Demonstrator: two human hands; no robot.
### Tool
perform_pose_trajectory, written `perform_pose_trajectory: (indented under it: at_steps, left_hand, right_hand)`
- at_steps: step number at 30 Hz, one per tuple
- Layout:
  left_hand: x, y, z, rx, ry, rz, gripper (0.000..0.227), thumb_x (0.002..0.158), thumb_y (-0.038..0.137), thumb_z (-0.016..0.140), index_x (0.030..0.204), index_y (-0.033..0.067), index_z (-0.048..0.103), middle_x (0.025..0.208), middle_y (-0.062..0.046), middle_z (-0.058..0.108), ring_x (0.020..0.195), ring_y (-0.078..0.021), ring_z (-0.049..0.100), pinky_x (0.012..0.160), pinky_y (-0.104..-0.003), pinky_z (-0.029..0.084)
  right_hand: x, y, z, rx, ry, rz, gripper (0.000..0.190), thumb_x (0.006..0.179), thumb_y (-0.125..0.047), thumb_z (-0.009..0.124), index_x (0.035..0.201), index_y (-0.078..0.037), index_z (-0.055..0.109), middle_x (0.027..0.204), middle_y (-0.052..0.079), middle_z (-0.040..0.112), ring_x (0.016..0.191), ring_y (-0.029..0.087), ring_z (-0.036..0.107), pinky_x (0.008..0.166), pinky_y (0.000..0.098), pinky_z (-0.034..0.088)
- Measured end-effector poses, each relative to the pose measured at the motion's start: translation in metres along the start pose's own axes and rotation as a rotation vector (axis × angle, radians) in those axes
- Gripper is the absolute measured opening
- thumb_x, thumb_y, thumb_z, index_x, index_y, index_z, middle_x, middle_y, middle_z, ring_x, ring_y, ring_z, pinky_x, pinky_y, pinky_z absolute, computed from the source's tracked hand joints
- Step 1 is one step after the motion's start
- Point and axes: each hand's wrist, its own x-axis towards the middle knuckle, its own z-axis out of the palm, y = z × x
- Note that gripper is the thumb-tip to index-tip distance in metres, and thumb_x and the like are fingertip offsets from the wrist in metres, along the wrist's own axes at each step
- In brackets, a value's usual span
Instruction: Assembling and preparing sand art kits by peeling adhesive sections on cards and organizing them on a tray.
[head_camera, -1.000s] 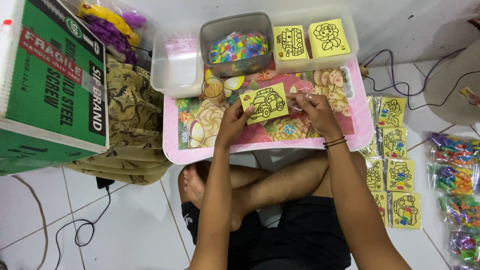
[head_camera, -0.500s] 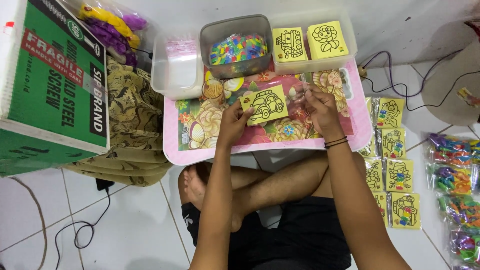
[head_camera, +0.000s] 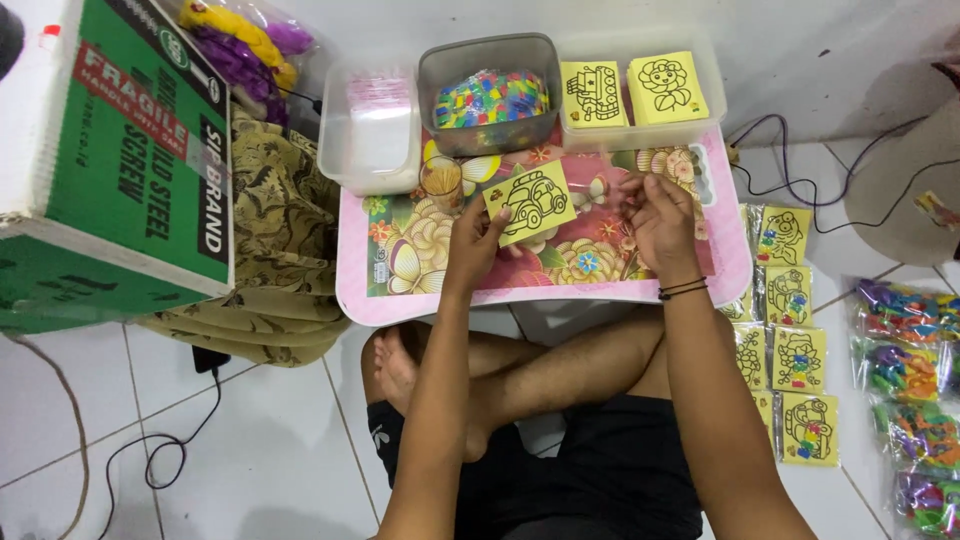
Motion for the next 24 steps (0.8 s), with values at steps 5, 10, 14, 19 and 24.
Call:
perform_pose_trajectory:
  at_steps: [5,10,14,19,24]
  left_hand:
    - [0.003,-0.029,-0.008,0.006,0.058,0.017,0.045,0.105,0.024,0.061,0.144,0.0023,0.053,0.099,-0.022,0.075,0.085,-0.0266,0.074,0.074,-0.04,0.061]
    - [0.002,-0.021,-0.008,0.028,0.077,0.017,0.048,0.105,0.024,0.061,0.147,0.0023,0.051,0.113,-0.024,0.072,0.1,-0.0306,0.072,0.083,-0.045,0.06]
    - [0.001,0.006,-0.005,0.097,0.062,-0.011,0.036,0.103,0.02,0.059,0.134,0.0025,0.056,0.107,-0.017,0.072,0.092,-0.024,0.07,0.078,-0.037,0.056]
    - [0.003,0.013,-0.005,0.072,0.04,-0.039,0.028,0.101,0.02,0.058,0.122,0.0009,0.06,0.099,-0.01,0.073,0.08,-0.0152,0.069,0.069,-0.026,0.054]
    - [0.005,0.006,-0.008,0.157,0.022,-0.037,0.03,0.1,0.019,0.058,0.123,0.0001,0.061,0.095,-0.011,0.074,0.071,-0.015,0.068,0.062,-0.026,0.052]
  right_hand:
    - [0.003,-0.017,0.038,-0.196,0.184,-0.154,0.018,0.102,-0.016,0.06,0.11,-0.001,0.066,0.097,0.008,0.064,0.078,0.012,0.062,0.065,0.0245,0.058]
    - [0.044,-0.031,0.074,-0.571,0.227,-0.507,0.008,0.098,-0.002,0.066,0.105,0.002,0.069,0.083,0.008,0.058,0.065,0.012,0.053,0.054,0.0249,0.045]
    - [0.079,-0.058,0.131,-1.067,-0.117,-0.667,0.014,0.09,0.004,0.07,0.101,-0.003,0.075,0.093,0.008,0.065,0.085,0.022,0.057,0.092,0.039,0.042]
    - [0.142,-0.039,0.164,-1.685,-0.417,-0.64,0.011,0.088,-0.013,0.071,0.092,-0.013,0.081,0.094,0.005,0.068,0.094,0.027,0.051,0.086,0.0418,0.041]
    - [0.203,0.013,0.164,-2.214,-0.396,-0.463,0.018,0.068,-0.02,0.081,0.08,-0.007,0.078,0.101,0.013,0.068,0.101,0.035,0.046,0.09,0.0532,0.032]
